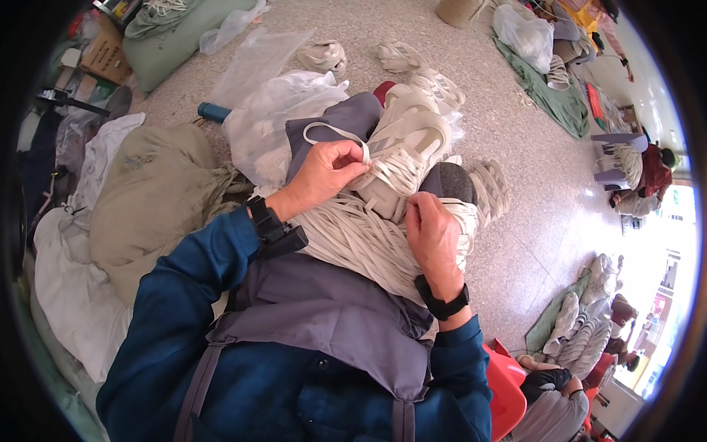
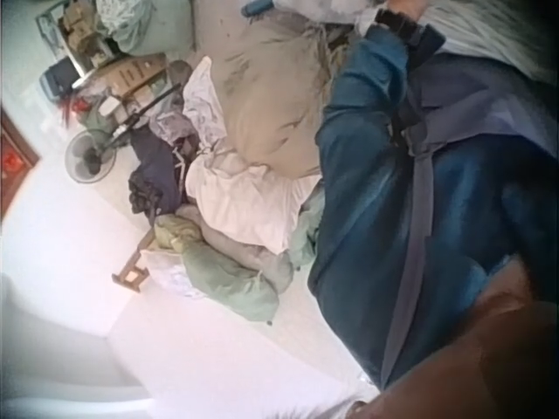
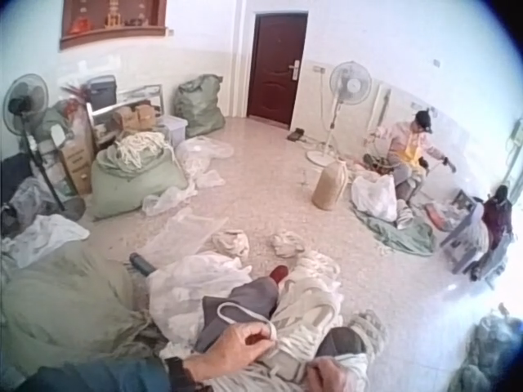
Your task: Inserting and threading laces through the eyelets of a white sneaker.
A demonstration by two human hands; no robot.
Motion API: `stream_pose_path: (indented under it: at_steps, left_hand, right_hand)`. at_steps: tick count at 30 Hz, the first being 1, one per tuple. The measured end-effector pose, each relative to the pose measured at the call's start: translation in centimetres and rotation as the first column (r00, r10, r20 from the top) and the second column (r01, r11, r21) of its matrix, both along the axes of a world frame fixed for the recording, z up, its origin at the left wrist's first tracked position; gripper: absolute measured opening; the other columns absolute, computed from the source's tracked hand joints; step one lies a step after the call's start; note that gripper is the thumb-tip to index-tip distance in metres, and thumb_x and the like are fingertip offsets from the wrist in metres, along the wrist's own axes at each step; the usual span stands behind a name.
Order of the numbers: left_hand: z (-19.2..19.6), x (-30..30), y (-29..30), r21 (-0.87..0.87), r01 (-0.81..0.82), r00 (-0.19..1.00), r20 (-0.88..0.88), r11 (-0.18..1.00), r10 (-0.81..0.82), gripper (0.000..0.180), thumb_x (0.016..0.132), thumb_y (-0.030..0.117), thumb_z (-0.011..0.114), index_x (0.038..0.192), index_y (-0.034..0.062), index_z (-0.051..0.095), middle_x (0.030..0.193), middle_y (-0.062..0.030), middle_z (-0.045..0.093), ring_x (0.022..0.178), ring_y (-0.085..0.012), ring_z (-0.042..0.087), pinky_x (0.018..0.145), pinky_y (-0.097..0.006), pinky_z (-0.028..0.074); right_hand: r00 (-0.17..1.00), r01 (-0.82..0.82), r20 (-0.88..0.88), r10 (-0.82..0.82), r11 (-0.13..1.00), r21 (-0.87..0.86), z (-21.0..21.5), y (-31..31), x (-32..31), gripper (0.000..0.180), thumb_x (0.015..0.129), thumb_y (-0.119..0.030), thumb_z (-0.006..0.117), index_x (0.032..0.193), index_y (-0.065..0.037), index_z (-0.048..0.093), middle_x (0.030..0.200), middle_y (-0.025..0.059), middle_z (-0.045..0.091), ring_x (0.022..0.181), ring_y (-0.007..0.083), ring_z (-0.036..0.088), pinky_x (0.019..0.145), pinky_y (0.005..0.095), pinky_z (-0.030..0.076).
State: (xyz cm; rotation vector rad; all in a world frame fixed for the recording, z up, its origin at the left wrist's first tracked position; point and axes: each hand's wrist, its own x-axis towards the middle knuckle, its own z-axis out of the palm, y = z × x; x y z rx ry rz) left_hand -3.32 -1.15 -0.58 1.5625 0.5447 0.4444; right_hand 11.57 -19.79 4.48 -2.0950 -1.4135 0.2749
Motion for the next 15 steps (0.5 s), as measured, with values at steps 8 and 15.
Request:
stream_pose_path:
  at_steps: [8,15]
  left_hand:
    - [-0.6,0.6,-1.3,0.153,-0.205,0.959,0.227,0.967,0.168,0.011,0.086,0.006,0.072,0.089,-0.0029,0.066,0.087,-0.0074,0.069,0.077,-0.0165,0.064,0.073,-0.029,0.050]
    - [0.4,-0.6,-1.0,0.256,-0.134,0.989,-0.018,0.957,0.144,0.011,0.087,0.006,0.074,0.090,-0.0019,0.066,0.085,-0.0069,0.063,0.076,-0.0176,0.061,0.072,-0.031,0.048]
  right_hand:
    - [1.000,-0.011,-0.003,0.011,1.000,0.021,0.0,0.0,-0.1,0.005,0.089,-0.002,0.063,0.095,-0.003,0.063,0.084,0.0172,0.066,0.073,0.0376,0.065,0.062,0.0426,0.050]
    - [1.000,-0.001,-0.012,0.002,1.000,0.025,-0.2,-0.2,0.1,0.005,0.089,-0.002,0.063,0.094,-0.003,0.063,0.084,0.0169,0.066,0.073,0.0373,0.065,0.062,0.0423,0.051]
